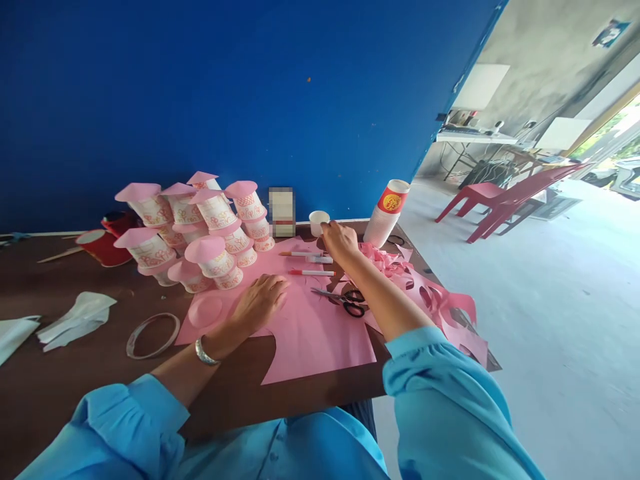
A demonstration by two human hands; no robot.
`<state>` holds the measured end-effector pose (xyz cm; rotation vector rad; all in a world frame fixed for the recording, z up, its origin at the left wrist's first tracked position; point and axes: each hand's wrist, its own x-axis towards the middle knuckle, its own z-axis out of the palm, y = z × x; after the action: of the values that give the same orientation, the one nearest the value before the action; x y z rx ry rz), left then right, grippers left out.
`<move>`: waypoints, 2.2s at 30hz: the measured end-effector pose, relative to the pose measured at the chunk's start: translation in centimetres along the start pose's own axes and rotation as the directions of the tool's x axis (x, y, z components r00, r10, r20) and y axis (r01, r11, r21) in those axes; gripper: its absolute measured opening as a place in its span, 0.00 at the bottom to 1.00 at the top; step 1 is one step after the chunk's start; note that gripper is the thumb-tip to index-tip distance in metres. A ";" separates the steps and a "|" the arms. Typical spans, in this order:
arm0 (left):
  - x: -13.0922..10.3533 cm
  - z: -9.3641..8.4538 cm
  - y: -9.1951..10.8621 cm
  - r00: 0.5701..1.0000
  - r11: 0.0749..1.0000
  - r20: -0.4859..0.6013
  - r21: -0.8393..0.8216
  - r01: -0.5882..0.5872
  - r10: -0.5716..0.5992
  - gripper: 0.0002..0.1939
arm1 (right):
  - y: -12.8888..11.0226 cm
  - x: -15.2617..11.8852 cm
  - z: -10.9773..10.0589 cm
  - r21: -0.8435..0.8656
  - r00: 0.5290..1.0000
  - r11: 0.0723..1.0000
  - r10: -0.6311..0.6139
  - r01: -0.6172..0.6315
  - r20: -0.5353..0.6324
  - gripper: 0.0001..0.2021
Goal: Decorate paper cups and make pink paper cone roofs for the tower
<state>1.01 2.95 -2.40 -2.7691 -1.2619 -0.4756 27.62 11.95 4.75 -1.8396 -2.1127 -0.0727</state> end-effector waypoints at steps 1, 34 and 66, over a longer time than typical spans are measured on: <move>0.0 0.1 -0.1 1.000 1.000 -0.009 -0.014 0.002 -0.002 0.09 | 0.0 1.2 0.1 0.017 1.000 1.000 0.022 -0.022 0.010 0.14; -0.6 -0.9 -2.2 0.856 0.721 -0.339 -0.691 0.054 -0.389 0.21 | -2.7 -7.6 2.3 0.018 0.992 0.993 -0.118 0.118 0.048 0.16; -0.7 -3.8 0.2 0.823 0.919 -0.568 -0.328 -0.218 -0.007 0.12 | -5.4 -9.3 -1.2 0.988 0.957 0.093 -0.252 -0.124 0.144 0.19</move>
<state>-0.27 1.58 1.03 -2.6167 -0.9311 -1.5361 23.61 1.87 4.17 -0.8080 -1.5039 1.3931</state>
